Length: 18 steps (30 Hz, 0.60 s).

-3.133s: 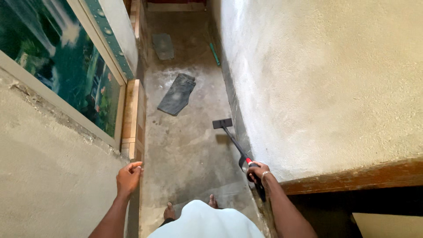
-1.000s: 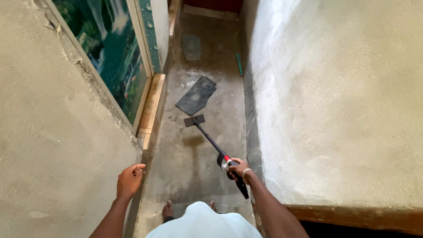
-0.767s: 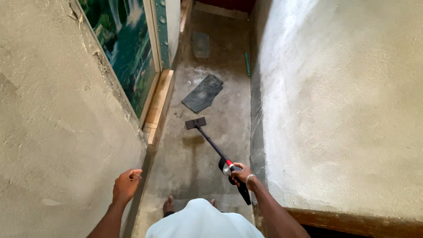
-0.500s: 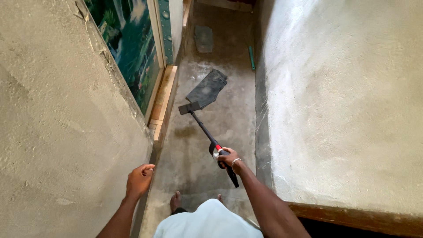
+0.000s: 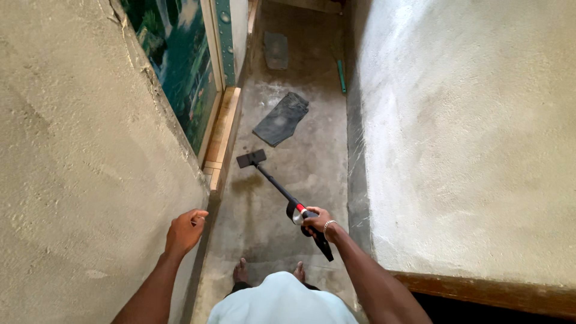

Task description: The person vacuums the floor of a narrow hallway using a handheld vacuum cleaner, moving down the passage and around a corner.

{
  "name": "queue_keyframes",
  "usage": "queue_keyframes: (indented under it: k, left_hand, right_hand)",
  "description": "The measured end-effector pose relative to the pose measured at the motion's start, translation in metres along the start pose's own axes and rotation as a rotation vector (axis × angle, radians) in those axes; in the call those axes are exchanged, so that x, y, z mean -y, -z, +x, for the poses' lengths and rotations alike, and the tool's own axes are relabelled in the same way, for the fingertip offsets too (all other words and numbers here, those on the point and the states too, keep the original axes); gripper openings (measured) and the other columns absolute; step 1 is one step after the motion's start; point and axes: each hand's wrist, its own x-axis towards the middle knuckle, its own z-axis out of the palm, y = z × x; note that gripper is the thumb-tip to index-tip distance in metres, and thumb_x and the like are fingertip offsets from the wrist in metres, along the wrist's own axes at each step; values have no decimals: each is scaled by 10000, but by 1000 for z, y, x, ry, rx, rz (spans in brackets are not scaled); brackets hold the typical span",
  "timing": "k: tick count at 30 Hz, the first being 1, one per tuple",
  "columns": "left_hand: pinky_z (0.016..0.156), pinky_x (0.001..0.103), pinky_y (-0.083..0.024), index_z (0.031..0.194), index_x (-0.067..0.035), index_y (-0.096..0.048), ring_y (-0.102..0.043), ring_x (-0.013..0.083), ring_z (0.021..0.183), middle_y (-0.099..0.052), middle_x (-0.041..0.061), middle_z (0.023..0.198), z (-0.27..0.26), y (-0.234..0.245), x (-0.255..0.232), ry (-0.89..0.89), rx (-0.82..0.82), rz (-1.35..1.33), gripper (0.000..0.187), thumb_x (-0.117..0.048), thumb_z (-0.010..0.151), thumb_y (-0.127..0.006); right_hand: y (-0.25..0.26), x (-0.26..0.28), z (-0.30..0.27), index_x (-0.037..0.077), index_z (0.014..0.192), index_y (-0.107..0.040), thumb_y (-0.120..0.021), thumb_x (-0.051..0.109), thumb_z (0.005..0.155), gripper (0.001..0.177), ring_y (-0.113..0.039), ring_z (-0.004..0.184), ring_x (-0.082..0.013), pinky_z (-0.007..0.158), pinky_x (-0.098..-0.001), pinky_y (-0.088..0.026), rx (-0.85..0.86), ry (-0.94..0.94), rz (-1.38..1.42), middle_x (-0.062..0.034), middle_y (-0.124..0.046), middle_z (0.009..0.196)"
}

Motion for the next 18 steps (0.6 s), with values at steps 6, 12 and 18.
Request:
queue_keyframes:
  k: [6,12,18]
  left_hand:
    - [888,416,-566,1202,-226,-739,-737,280,980,-782,71,1057,9,2,-16,-55,60,112,295,-258,931,-626]
    - [1034,449,-490,1265,-237,-636,-596,267,1239,-648,41,1278,23,-21,-15,-216,267,624,386,-349,896,-661]
    - [1051,437,-495,1300,-251,-636,-615,295,1241,-662,65,1300,22,-33,2,-190,281,453,396,-330,913,-625]
  right_hand:
    - [-37,28,34,66,1394,-526,-738,-33,779,658,-535,442,-172,385,-318,-396,22,100,20,-92,-590,612]
    - [-34,14,19,100,1410,-534,-719,0,784,661,-499,431,-138,383,-298,-349,-4,85,-96,-70,-580,599]
    - [31,-57,-18,121,1422,-584,-723,-16,780,672,-564,473,-159,421,-303,-439,3,-8,-78,-98,-670,675]
